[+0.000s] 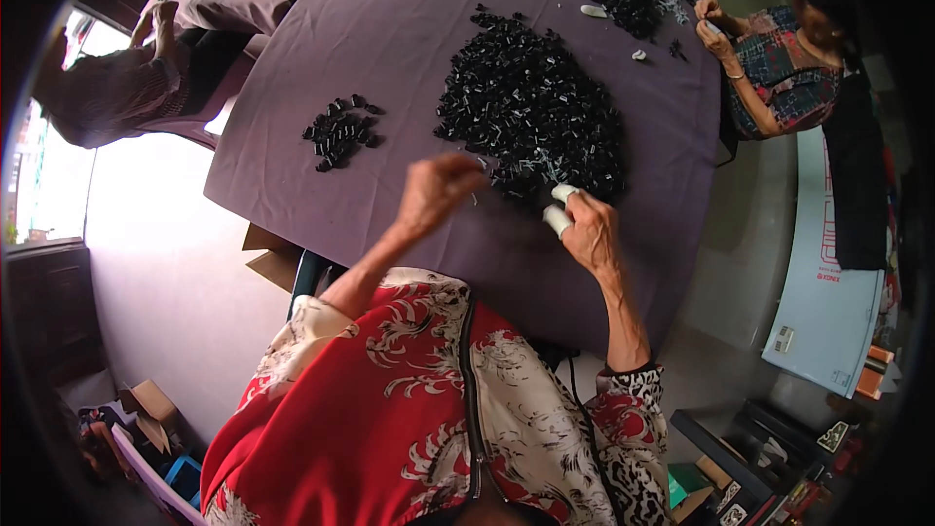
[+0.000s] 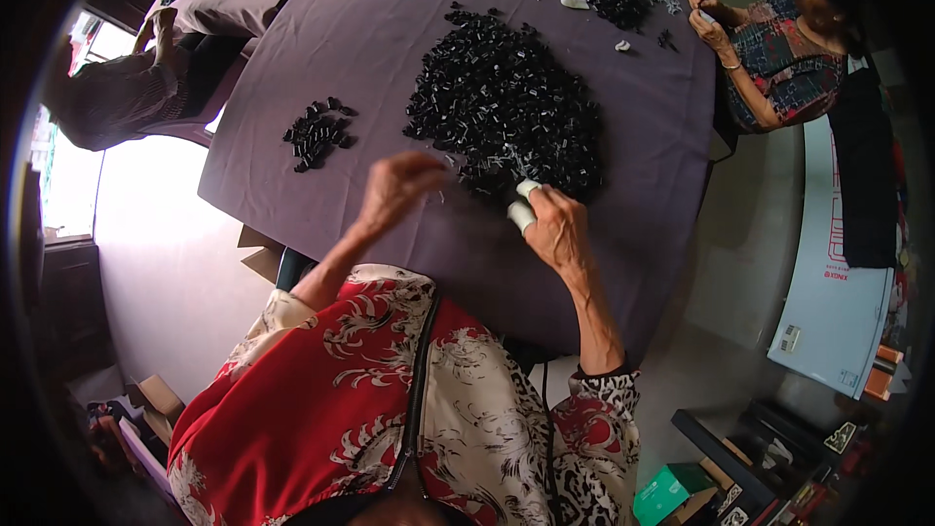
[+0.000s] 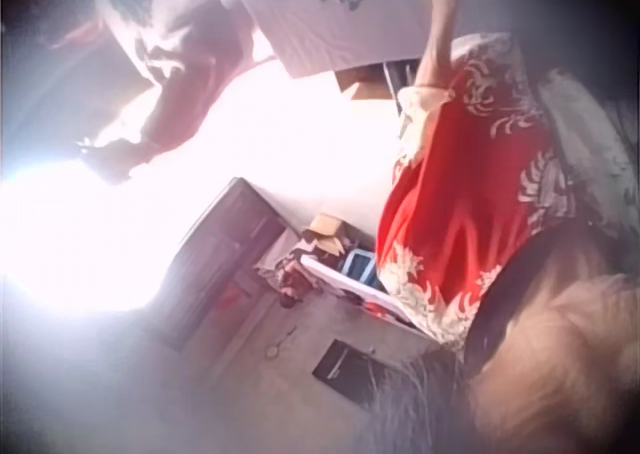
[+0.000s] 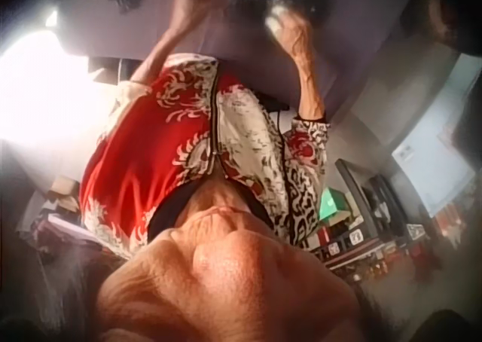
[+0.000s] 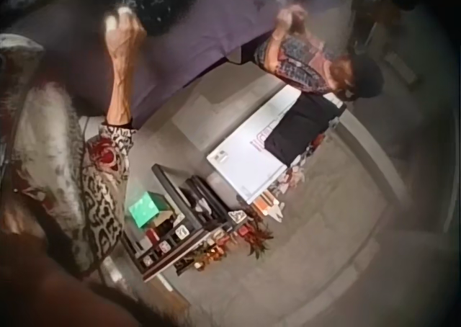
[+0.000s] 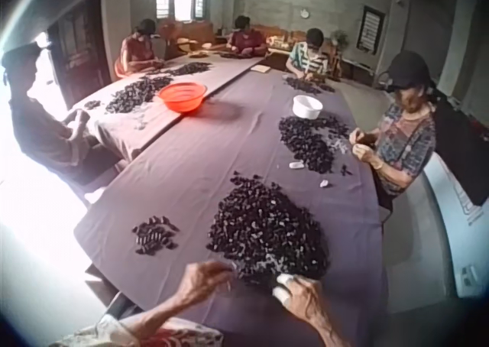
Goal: The person picks up plastic pieces from a pile on the table, joins the pieces together by hand to assemble them, and places the assembled components onto the table.
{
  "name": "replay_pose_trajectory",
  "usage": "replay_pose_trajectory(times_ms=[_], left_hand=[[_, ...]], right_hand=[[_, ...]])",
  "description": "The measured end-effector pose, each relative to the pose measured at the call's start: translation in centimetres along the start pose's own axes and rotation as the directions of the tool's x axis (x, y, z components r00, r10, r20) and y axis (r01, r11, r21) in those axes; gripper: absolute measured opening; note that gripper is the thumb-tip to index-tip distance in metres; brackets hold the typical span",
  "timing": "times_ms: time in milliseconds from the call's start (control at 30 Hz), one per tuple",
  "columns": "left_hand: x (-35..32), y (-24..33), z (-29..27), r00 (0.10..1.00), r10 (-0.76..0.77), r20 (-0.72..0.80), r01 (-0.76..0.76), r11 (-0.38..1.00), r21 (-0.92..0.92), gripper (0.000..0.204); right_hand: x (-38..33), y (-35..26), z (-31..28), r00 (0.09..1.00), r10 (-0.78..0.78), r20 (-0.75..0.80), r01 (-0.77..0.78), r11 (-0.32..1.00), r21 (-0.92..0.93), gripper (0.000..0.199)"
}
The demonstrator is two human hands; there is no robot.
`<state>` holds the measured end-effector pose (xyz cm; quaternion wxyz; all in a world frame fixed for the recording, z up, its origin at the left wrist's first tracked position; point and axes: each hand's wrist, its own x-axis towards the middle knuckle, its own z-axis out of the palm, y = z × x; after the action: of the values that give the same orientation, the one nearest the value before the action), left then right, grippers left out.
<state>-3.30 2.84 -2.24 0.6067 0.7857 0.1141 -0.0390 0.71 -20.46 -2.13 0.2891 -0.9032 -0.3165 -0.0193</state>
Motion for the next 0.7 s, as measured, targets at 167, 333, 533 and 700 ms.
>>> replay_pose_trajectory(times_ms=[167,333,533,700], left_hand=[[1.4,-4.1,-7.4,0.885,0.328,-0.331,-0.122,0.848,0.515,0.016],[1.6,-5.2,-8.8,0.833,0.412,-0.368,-0.069,0.738,0.671,0.016],[-1.5,3.3,-6.5,0.874,0.395,-0.282,-0.249,0.864,0.437,0.021],[-6.4,13.3,-6.6,0.763,0.646,-0.019,-0.633,0.741,-0.222,0.024]], right_hand=[[1.2,2.1,1.7,0.999,0.050,0.008,-0.050,0.997,-0.053,0.015],[3.5,1.7,3.2,0.999,-0.023,-0.031,0.021,0.998,-0.057,0.016],[4.9,1.5,4.5,0.998,-0.060,-0.026,0.056,0.992,-0.110,0.005],[6.1,1.0,5.3,0.996,-0.088,-0.013,0.084,0.981,-0.175,0.006]])
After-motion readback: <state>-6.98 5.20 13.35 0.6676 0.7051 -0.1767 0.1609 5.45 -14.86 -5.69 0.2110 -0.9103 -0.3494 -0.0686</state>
